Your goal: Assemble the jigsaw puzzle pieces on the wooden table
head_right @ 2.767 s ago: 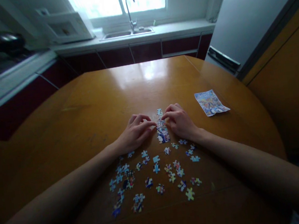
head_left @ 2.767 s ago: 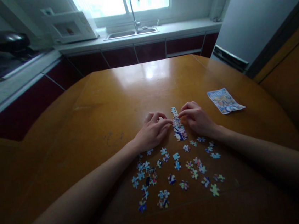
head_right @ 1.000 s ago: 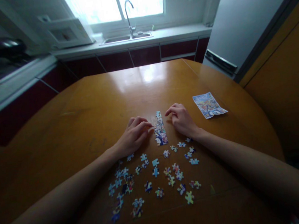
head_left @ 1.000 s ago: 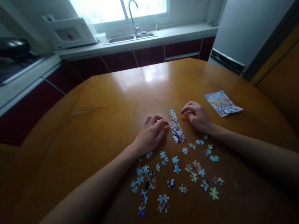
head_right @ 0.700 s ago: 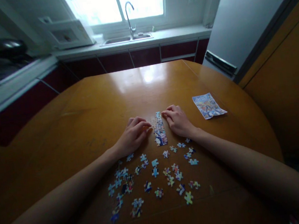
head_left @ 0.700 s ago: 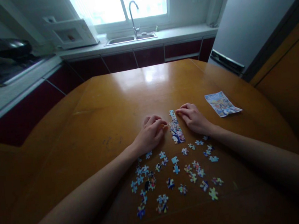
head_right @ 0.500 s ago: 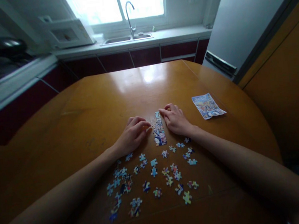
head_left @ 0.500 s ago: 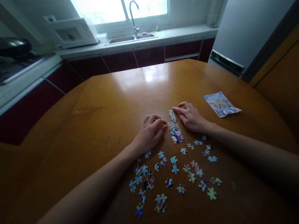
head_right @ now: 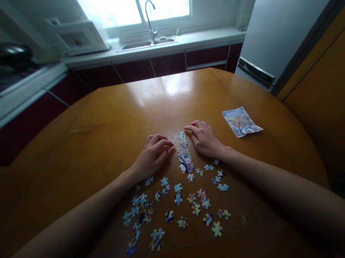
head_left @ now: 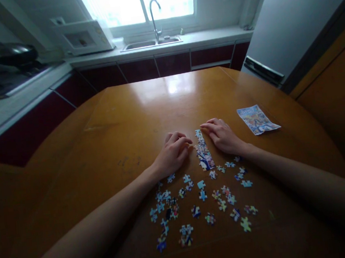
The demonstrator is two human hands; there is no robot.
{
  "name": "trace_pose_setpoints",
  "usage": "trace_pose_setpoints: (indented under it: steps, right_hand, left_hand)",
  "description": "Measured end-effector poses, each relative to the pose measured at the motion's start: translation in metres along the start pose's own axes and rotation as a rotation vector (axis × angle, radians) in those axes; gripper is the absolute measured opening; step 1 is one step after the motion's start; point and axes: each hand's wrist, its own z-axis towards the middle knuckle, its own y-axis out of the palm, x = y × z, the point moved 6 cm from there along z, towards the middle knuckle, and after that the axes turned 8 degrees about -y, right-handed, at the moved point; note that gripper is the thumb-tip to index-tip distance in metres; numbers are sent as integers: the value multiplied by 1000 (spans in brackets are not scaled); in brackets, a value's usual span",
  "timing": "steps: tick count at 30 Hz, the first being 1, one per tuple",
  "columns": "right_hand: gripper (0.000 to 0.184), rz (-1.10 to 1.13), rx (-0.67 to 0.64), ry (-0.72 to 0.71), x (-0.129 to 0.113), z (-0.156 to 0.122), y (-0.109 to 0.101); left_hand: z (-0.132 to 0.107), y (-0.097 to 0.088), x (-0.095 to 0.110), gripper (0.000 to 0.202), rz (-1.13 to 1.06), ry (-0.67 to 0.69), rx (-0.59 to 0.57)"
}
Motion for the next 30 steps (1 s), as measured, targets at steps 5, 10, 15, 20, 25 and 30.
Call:
trace_pose_setpoints:
  steps: [5,10,15,20,25,30]
  right_hand:
    - [29,23,5,17,1,0,0]
    - [24,111,64,40,4,0,-3]
    - [26,208,88,83,8,0,-4]
    - [26,206,79,87,7,0,-4]
    - [24,201,83,78,6,0,-4]
    - [24,210,83,74,6,0,-5]
  left_hand:
    - [0,0,0,14,7,6,-1]
    - [0,0,1,14,-1,5,-7]
    - [0,-1,2,15,-7,4,-10]
    - [1,-1,1,14,-10,4,-9]
    - [0,-2,1,14,-7,10,-1]
    - [0,-2,1,13,-9,9,4]
